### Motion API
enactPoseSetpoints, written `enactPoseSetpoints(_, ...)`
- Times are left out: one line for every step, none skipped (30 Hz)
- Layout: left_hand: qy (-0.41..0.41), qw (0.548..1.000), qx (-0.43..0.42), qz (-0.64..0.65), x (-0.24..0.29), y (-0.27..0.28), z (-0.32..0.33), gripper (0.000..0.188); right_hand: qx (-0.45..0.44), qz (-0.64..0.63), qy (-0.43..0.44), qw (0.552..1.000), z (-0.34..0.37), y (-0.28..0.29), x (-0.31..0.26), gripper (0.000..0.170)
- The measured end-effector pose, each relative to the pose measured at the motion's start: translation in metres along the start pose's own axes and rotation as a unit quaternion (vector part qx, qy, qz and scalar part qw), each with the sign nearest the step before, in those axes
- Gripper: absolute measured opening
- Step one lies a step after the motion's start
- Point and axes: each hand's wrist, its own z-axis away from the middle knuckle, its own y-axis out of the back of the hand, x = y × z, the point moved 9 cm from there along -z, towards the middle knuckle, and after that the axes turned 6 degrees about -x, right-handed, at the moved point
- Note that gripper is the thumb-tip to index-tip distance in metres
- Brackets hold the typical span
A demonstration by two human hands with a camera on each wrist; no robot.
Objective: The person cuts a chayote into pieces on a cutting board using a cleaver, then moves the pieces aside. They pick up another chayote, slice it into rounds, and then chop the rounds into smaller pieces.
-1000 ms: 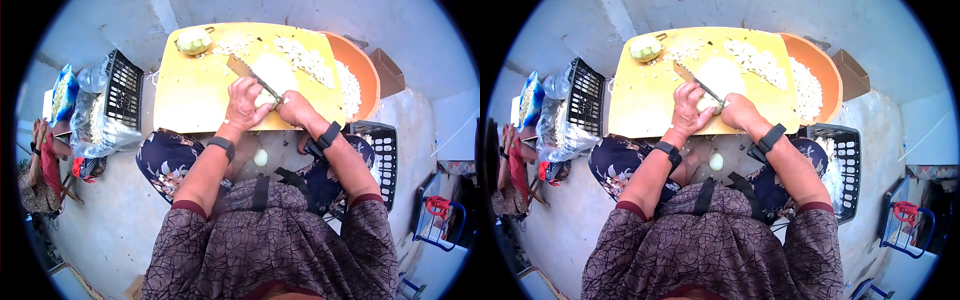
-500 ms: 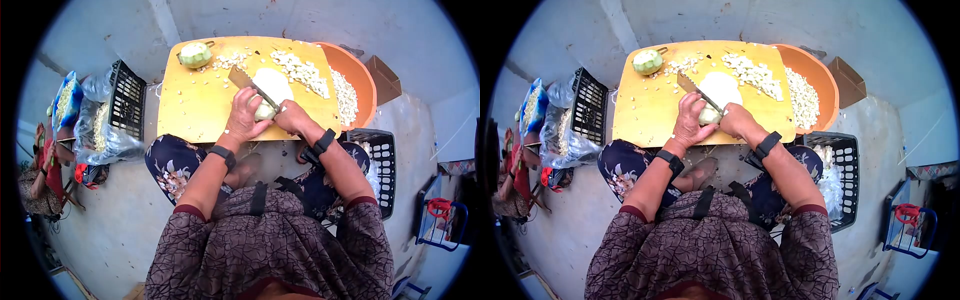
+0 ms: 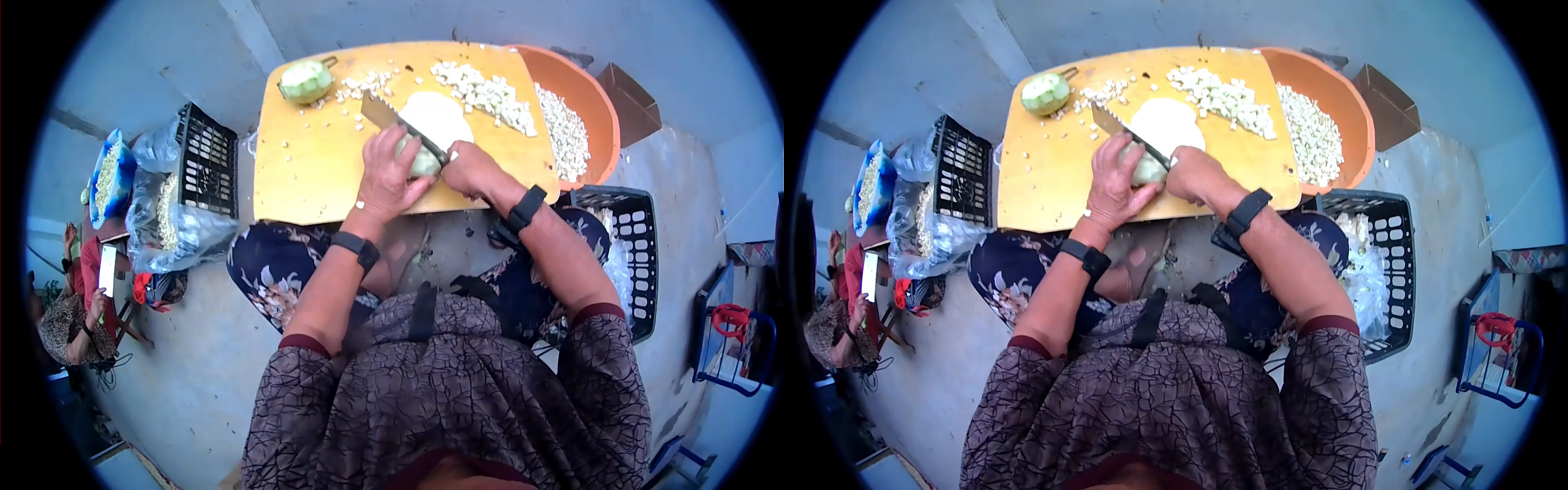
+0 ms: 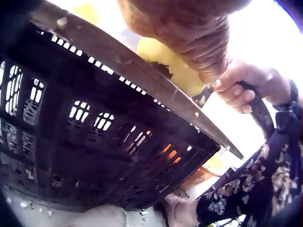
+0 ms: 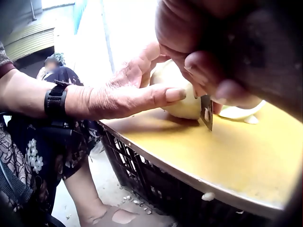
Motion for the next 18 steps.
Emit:
enactPoseSetpoints(0.0,1.0,0.0,-0.009,0.004,0.003,-0.001,0.07,-0.006,0.006,0.007,1.0,0.0,0.0,-0.002,0.015)
enactPoseSetpoints(0.001,1.0,-0.003,-0.018,0.005,0.005,0.0,0.068,-0.006,0.012,0.003,1.0,-0.003,-0.001,-0.001,0.016)
enactPoseSetpoints(0.007,1.0,0.0,-0.011,0.007,0.007,-0.001,0.068,0.007,-0.017,0.017,1.0,-0.007,-0.002,0.002,0.017)
enactPoseSetpoints(0.009,1.0,-0.006,-0.022,0.009,0.008,-0.003,0.068,-0.006,0.018,0.006,1.0,-0.008,-0.002,0.001,0.022)
enactPoseSetpoints(0.005,1.0,-0.013,-0.026,0.009,0.006,-0.002,0.07,0.007,-0.012,0.002,1.0,-0.009,-0.001,0.005,0.028)
enactPoseSetpoints(-0.001,0.999,-0.017,-0.032,0.008,0.004,-0.003,0.071,0.015,-0.017,0.005,1.0,-0.007,0.0,0.004,0.031)
enactPoseSetpoints(-0.005,0.999,-0.033,-0.031,0.007,0.003,-0.005,0.073,0.019,-0.027,-0.001,0.999,-0.007,0.002,0.005,0.031)
enactPoseSetpoints(-0.008,0.998,-0.05,-0.03,0.007,0.003,-0.004,0.075,0.021,-0.037,-0.008,0.999,-0.008,0.003,0.009,0.032)
enactPoseSetpoints(-0.003,0.997,-0.066,-0.044,0.007,0.005,-0.003,0.077,0.012,-0.04,-0.017,0.999,-0.011,0.002,0.013,0.033)
enactPoseSetpoints(-0.003,0.998,-0.061,-0.035,0.005,0.006,0.001,0.077,0.005,-0.041,-0.024,0.999,-0.011,0.002,0.012,0.035)
enactPoseSetpoints(0.0,0.998,-0.055,-0.027,0.004,0.007,0.005,0.079,0.009,-0.042,-0.036,0.998,-0.006,0.003,0.012,0.036)
enactPoseSetpoints(0.002,0.999,-0.047,-0.021,0.005,0.01,0.006,0.08,0.01,-0.033,-0.042,0.999,-0.004,0.004,0.012,0.036)
enactPoseSetpoints(-0.004,0.999,-0.033,-0.023,0.008,0.014,0.008,0.075,0.011,-0.024,-0.05,0.998,-0.004,0.003,0.011,0.036)
enactPoseSetpoints(-0.011,0.999,-0.019,-0.026,0.014,0.021,0.012,0.07,0.012,-0.015,-0.056,0.998,-0.002,0.003,0.01,0.036)
enactPoseSetpoints(-0.02,0.999,-0.004,-0.03,0.019,0.027,0.014,0.066,0.013,-0.013,-0.053,0.998,0.0,0.005,0.008,0.036)
enactPoseSetpoints(-0.054,0.998,0.006,-0.02,0.027,0.03,0.02,0.059,0.015,-0.001,-0.056,0.998,0.0,0.005,0.007,0.035)
enactPoseSetpoints(-0.088,0.996,0.015,-0.009,0.034,0.032,0.028,0.053,0.016,0.011,-0.059,0.998,0.0,0.005,0.007,0.035)
enactPoseSetpoints(-0.123,0.992,0.026,0.002,0.043,0.035,0.036,0.047,0.019,0.023,-0.06,0.998,-0.001,0.006,0.007,0.034)
